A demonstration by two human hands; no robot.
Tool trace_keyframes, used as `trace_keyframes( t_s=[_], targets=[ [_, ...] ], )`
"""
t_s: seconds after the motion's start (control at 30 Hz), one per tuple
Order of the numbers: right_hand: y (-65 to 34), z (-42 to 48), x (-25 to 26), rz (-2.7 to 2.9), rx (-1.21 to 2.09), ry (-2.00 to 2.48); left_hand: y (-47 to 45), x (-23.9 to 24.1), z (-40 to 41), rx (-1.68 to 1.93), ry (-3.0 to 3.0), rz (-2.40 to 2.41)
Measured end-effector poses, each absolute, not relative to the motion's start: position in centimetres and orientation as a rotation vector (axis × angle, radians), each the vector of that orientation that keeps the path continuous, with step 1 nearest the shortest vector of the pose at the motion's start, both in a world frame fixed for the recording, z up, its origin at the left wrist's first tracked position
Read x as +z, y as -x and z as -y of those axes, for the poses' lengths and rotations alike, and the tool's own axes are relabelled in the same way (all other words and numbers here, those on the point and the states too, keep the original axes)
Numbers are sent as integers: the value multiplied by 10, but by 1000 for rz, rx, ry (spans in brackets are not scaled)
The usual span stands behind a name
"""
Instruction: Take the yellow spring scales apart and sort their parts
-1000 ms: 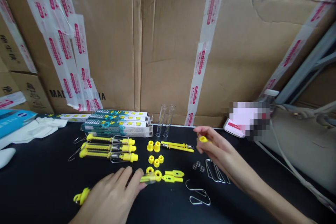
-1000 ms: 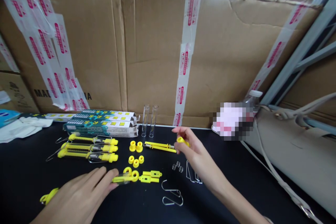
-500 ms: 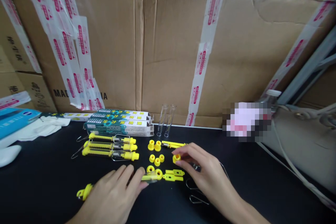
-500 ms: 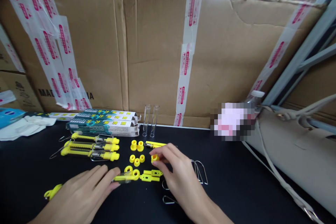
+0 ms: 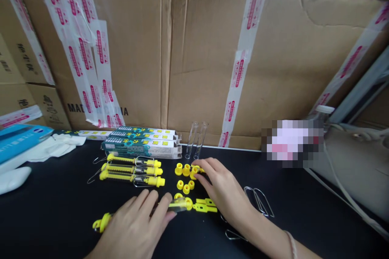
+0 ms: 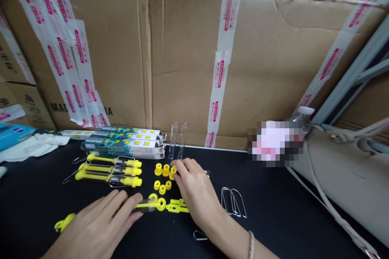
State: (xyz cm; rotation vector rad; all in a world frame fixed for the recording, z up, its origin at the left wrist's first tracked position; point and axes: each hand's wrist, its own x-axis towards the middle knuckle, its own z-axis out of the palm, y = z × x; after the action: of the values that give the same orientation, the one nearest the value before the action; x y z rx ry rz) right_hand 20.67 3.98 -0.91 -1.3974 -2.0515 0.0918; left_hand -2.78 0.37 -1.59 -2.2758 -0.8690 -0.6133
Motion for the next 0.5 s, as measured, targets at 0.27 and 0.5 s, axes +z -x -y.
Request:
trace_keyframes(
  t_s=[0.27, 0.5],
  targets=[
    [-198, 4, -3, 1941, 582, 1135, 30, -18, -2, -750, 2203, 818],
    [-204, 20, -11, 1670, 924, 1195, 29, -14, -2, -798, 2239, 808]
  ],
)
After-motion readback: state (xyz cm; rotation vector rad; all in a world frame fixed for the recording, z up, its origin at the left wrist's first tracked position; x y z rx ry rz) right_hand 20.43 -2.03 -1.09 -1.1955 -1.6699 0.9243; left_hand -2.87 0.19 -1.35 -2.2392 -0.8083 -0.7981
